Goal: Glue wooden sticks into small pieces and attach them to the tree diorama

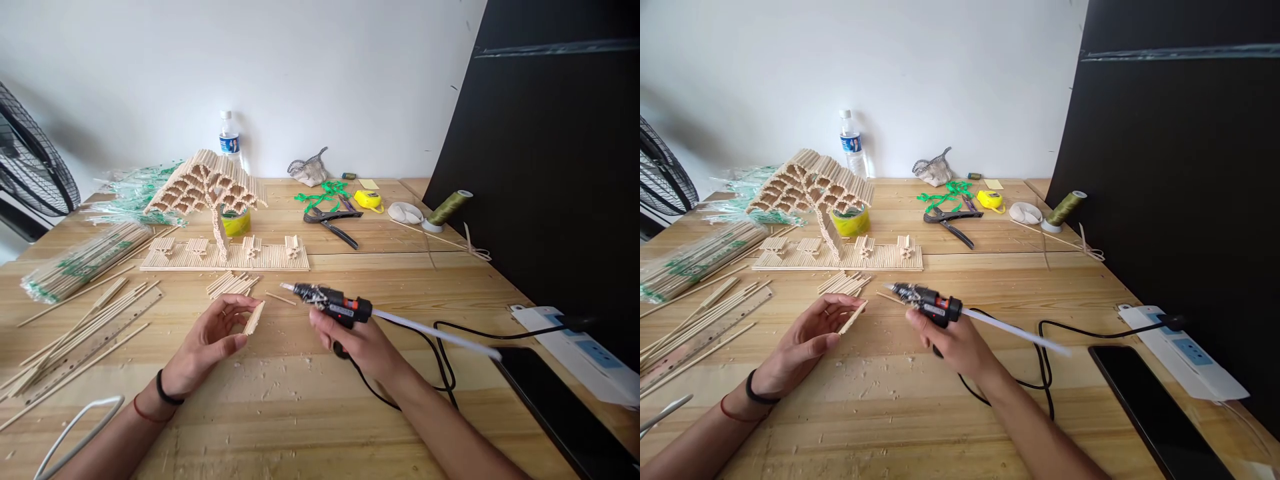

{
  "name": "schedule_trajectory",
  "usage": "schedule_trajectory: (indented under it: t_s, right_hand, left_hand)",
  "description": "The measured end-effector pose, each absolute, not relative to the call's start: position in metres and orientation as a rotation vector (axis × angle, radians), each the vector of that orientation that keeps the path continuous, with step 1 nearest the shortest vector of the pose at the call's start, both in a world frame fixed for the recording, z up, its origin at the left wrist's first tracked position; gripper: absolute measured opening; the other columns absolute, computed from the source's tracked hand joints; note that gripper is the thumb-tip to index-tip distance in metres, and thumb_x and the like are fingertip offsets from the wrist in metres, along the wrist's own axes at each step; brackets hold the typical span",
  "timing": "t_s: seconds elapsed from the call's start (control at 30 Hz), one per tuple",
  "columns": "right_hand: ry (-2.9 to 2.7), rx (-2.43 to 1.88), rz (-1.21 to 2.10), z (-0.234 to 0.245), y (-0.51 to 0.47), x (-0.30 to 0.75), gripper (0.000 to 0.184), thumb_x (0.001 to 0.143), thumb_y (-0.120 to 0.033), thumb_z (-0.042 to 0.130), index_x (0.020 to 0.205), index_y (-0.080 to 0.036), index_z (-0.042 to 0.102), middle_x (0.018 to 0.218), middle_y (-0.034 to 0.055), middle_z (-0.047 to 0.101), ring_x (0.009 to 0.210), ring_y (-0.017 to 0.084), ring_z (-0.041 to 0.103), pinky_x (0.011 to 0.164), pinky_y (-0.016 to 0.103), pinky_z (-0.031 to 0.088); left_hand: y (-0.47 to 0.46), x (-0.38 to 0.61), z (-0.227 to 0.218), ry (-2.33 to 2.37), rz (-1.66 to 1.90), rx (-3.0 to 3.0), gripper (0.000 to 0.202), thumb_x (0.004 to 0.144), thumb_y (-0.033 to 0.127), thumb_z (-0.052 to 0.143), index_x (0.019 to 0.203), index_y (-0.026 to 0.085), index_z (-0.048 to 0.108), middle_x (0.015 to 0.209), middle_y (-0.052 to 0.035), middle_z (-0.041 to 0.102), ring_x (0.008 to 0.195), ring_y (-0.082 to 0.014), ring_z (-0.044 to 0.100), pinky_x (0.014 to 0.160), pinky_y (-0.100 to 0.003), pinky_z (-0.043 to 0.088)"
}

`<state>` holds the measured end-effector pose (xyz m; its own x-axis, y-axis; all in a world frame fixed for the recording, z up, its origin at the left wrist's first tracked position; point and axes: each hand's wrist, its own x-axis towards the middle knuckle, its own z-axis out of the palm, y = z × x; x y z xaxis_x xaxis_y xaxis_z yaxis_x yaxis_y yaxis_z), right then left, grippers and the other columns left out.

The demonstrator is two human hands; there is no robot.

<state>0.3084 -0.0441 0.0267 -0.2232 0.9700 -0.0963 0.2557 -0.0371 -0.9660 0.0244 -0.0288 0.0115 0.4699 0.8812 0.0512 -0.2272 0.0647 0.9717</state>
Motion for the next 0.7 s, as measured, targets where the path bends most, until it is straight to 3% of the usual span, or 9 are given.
schedule_trajectory:
  t_s: [0.13, 0.2, 0.4, 0.53, 0.7]
  right_hand:
    - [-1.664, -1.607, 0.624, 0.021, -0.026, 0.328, 0.027, 0.093, -0.047, 0.067, 0.085, -0.023, 0.057, 0.079, 0.0029, 0.063, 0.072, 0.022, 0.058, 0.07, 0.034, 0.043]
    - [-1.731, -1.635, 0.448, 0.016, -0.018, 0.337, 0.017, 0.088, -0.036, 0.069, 0.088, -0.023, 0.059, 0.088, 0.006, 0.066, 0.082, 0.025, 0.063, 0.077, 0.036, 0.047]
    - [-1.848, -1.701, 0.387, 0.004, -0.01, 0.356, 0.027, 0.082, -0.024, 0.071, 0.108, -0.02, 0.068, 0.113, 0.0106, 0.069, 0.102, 0.029, 0.069, 0.092, 0.043, 0.054]
    - [-1.961, -1.596, 0.302, 0.012, -0.019, 0.351, 0.037, 0.085, -0.021, 0.068, 0.122, -0.02, 0.067, 0.123, 0.0124, 0.07, 0.119, 0.033, 0.063, 0.102, 0.049, 0.05]
    - [-2.044, -1.402, 0.149, 0.017, -0.033, 0.306, 0.017, 0.101, -0.023, 0.059, 0.114, -0.02, 0.071, 0.109, 0.0107, 0.073, 0.107, 0.03, 0.063, 0.096, 0.047, 0.049]
  left_hand:
    - [-0.029, 0.025, 0.011, 0.696, 0.944, 1.232, 0.038, 0.091, 0.035, 0.078, 0.127, 0.028, 0.068, 0.137, -0.0084, 0.064, 0.131, -0.0277, 0.055, 0.11, -0.038, 0.045]
    - [-0.029, 0.025, 0.011, 0.694, 0.944, 1.233, 0.038, 0.091, 0.035, 0.078, 0.127, 0.028, 0.068, 0.137, -0.008, 0.064, 0.131, -0.0269, 0.055, 0.11, -0.037, 0.044]
    - [-0.028, 0.025, 0.012, 0.662, 0.937, 1.244, 0.04, 0.089, 0.037, 0.08, 0.126, 0.027, 0.068, 0.136, -0.0085, 0.063, 0.128, -0.0262, 0.056, 0.109, -0.037, 0.045]
    - [-0.027, 0.026, 0.011, 0.668, 0.947, 1.246, 0.04, 0.088, 0.035, 0.082, 0.124, 0.027, 0.068, 0.134, -0.0091, 0.065, 0.124, -0.0263, 0.058, 0.106, -0.038, 0.046]
    - [-0.027, 0.029, 0.009, 0.673, 0.962, 1.265, 0.04, 0.087, 0.036, 0.083, 0.123, 0.027, 0.068, 0.131, -0.0081, 0.064, 0.119, -0.0248, 0.06, 0.102, -0.037, 0.047]
